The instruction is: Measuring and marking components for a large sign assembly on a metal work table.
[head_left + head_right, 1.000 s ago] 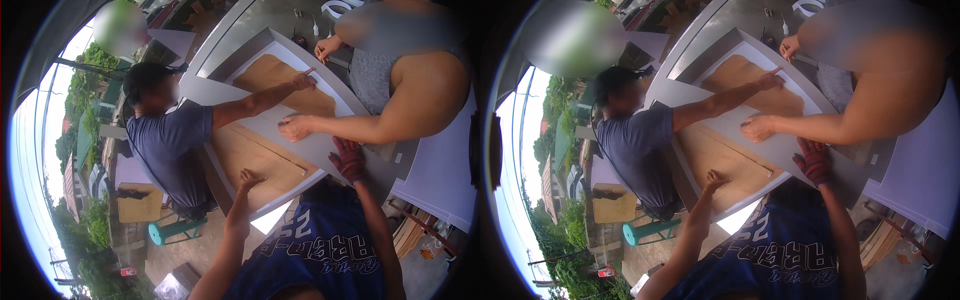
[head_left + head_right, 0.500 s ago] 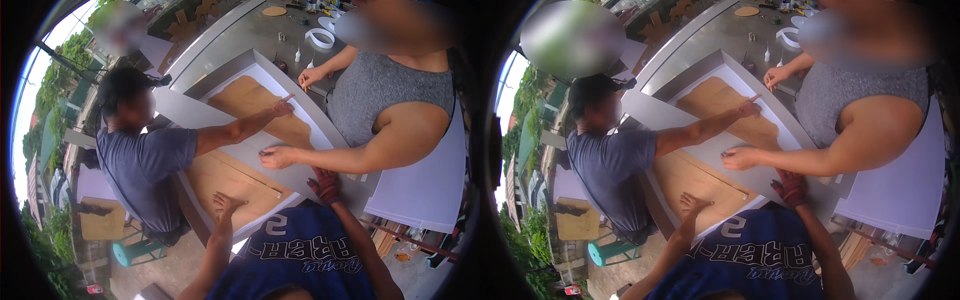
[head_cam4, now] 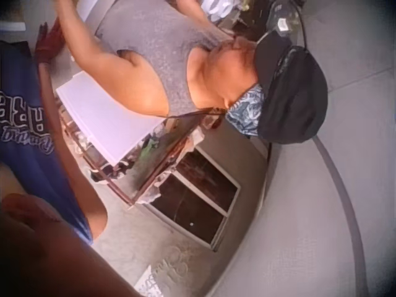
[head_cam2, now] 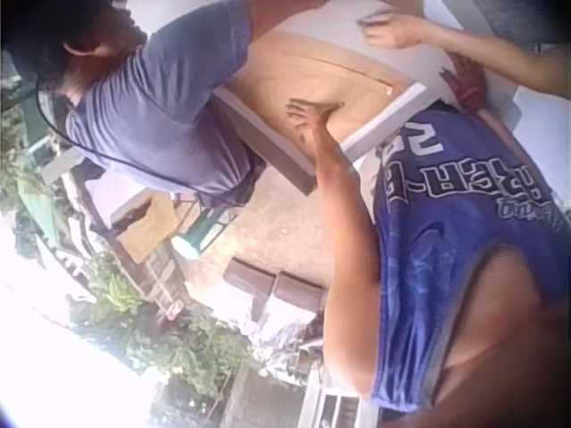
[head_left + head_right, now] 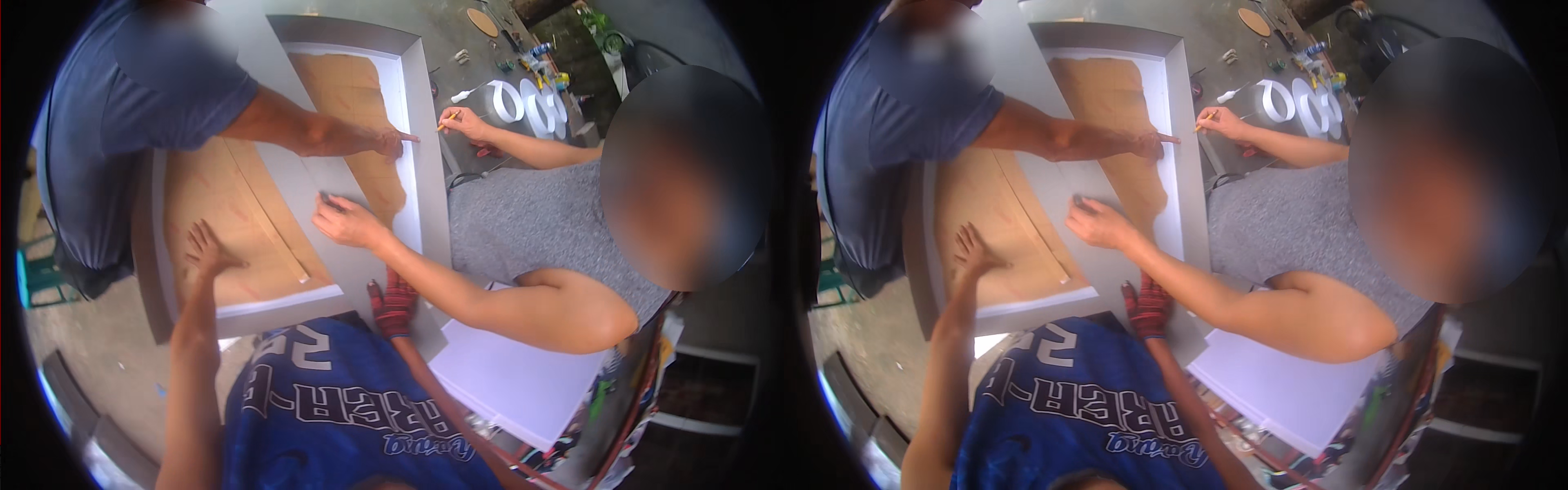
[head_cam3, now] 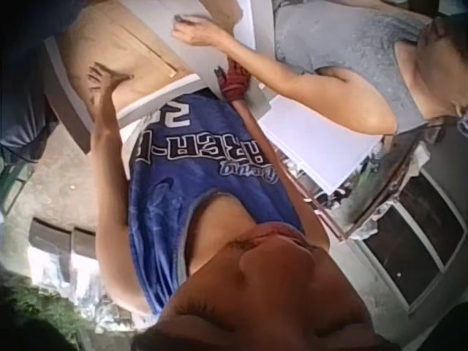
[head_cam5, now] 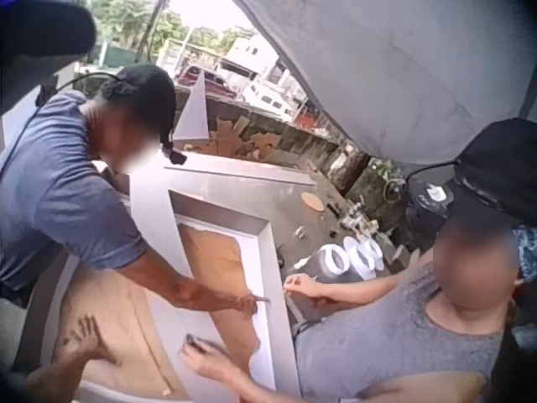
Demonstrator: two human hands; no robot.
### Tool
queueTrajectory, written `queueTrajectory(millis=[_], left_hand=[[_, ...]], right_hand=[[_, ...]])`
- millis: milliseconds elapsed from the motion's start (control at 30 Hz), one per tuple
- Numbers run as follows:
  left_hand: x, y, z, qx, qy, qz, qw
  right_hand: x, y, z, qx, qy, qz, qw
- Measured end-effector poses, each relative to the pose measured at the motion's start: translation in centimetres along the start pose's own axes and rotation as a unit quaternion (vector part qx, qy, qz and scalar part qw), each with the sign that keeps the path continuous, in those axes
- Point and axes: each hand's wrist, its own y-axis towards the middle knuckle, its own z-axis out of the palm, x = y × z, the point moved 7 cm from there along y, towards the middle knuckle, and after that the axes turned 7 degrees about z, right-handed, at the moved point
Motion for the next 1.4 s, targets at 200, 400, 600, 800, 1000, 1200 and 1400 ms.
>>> queueTrajectory(millis=[200, 400, 600, 800, 1000, 1200, 1400], left_hand=[[-0.7, -1.2, -0.2, -0.010, -0.036, -0.009, 0.999], [-1.4, -2.2, -0.8, -0.005, -0.028, -0.012, 1.000], [-1.3, -2.2, -1.0, 0.006, -0.015, -0.012, 1.000], [-1.9, -2.8, -2.1, 0.005, 0.010, -0.032, 0.999], [-2.7, -3.3, -2.9, 0.003, 0.015, -0.039, 0.999], [-2.9, -3.7, -3.3, 0.001, 0.014, -0.034, 0.999], [-3.2, -4.1, -3.6, 0.003, 0.013, -0.033, 0.999]], right_hand=[[-0.2, 0.0, -0.5, 0.006, 0.013, -0.025, 1.000], [-0.9, -0.1, -0.7, 0.025, 0.023, -0.005, 0.999], [-1.7, -0.3, 0.3, 0.037, 0.061, 0.002, 0.997], [-2.3, -0.4, 0.2, 0.008, 0.057, -0.008, 0.998], [-3.1, -0.3, 0.1, -0.005, 0.034, -0.012, 0.999], [-3.1, -0.4, -1.0, -0.008, 0.064, -0.006, 0.998], [-2.4, -0.3, -1.9, 0.022, 0.055, -0.012, 0.998]])
